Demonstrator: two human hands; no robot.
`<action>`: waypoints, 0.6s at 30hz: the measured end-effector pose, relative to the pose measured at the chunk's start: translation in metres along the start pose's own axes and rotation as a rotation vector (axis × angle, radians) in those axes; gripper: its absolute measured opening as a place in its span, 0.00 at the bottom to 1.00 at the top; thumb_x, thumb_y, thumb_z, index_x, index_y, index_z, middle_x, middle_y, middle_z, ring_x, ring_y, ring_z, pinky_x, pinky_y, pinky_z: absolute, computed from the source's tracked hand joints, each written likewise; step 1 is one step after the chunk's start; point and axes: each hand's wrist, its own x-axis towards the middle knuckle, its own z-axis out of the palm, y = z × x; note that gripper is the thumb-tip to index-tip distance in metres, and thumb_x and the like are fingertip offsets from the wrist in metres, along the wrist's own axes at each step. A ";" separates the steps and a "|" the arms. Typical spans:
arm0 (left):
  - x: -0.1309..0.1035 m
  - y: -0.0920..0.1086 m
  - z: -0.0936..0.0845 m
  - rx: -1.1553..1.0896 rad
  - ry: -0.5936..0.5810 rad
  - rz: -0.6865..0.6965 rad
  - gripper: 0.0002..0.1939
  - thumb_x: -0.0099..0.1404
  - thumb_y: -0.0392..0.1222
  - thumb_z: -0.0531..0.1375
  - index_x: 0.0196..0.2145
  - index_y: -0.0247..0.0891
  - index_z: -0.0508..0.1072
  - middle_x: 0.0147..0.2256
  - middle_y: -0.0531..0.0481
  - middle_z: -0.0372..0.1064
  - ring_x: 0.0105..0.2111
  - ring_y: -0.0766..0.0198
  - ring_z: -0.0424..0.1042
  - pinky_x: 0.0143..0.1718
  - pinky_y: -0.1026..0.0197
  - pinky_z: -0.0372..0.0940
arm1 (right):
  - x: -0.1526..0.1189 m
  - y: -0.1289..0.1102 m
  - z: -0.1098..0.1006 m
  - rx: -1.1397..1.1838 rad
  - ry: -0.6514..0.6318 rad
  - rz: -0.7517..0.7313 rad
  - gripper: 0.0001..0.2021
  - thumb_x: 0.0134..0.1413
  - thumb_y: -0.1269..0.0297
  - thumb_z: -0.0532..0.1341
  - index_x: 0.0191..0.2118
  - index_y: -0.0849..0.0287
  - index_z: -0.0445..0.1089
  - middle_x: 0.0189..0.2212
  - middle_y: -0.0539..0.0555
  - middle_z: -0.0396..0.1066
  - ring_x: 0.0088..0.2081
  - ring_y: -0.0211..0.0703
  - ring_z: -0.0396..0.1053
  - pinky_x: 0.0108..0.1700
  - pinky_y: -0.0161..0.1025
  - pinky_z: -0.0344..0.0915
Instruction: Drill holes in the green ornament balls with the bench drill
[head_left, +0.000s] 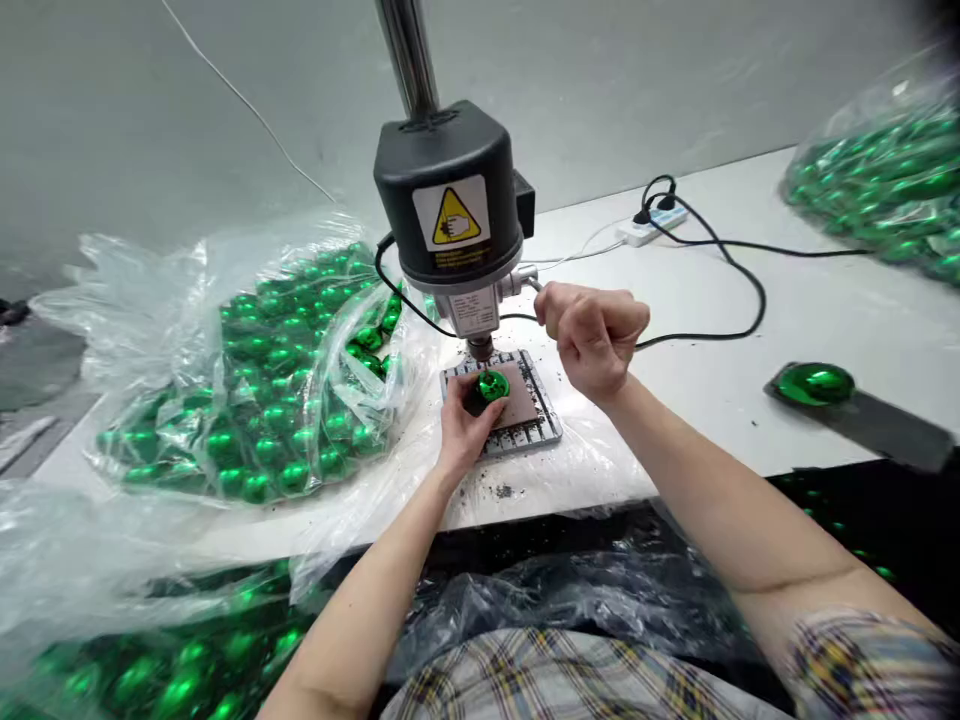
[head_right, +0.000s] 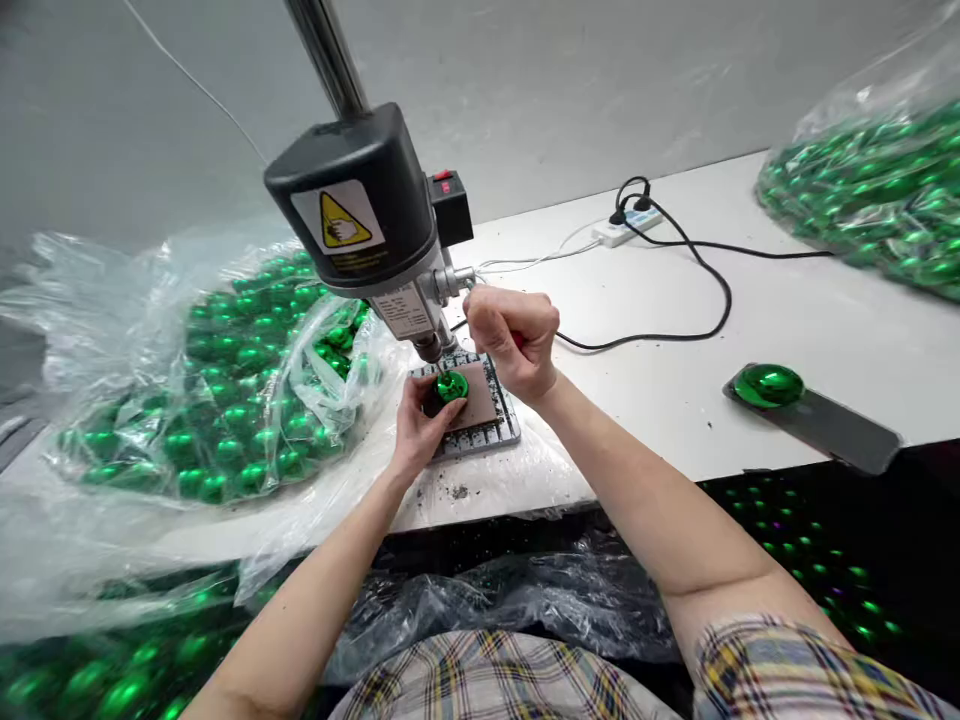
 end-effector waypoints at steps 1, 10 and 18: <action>0.000 0.000 0.000 -0.002 -0.003 -0.002 0.23 0.56 0.44 0.71 0.46 0.39 0.68 0.42 0.46 0.73 0.45 0.57 0.74 0.49 0.53 0.68 | 0.000 0.000 0.000 -0.001 0.003 -0.002 0.23 0.67 0.66 0.57 0.18 0.59 0.56 0.13 0.45 0.50 0.16 0.32 0.52 0.23 0.38 0.54; 0.000 0.001 -0.001 -0.016 -0.002 0.005 0.23 0.56 0.44 0.71 0.46 0.39 0.68 0.43 0.46 0.72 0.46 0.57 0.73 0.51 0.52 0.67 | -0.012 0.003 0.000 -0.044 -0.030 -0.112 0.23 0.66 0.64 0.56 0.18 0.58 0.55 0.13 0.45 0.52 0.15 0.32 0.51 0.26 0.41 0.59; 0.000 0.006 -0.001 -0.002 0.025 -0.006 0.23 0.56 0.44 0.71 0.45 0.39 0.68 0.42 0.46 0.72 0.44 0.57 0.74 0.49 0.52 0.68 | 0.056 -0.007 0.018 -0.123 0.173 0.443 0.32 0.62 0.44 0.60 0.14 0.57 0.53 0.11 0.45 0.46 0.14 0.31 0.49 0.18 0.37 0.49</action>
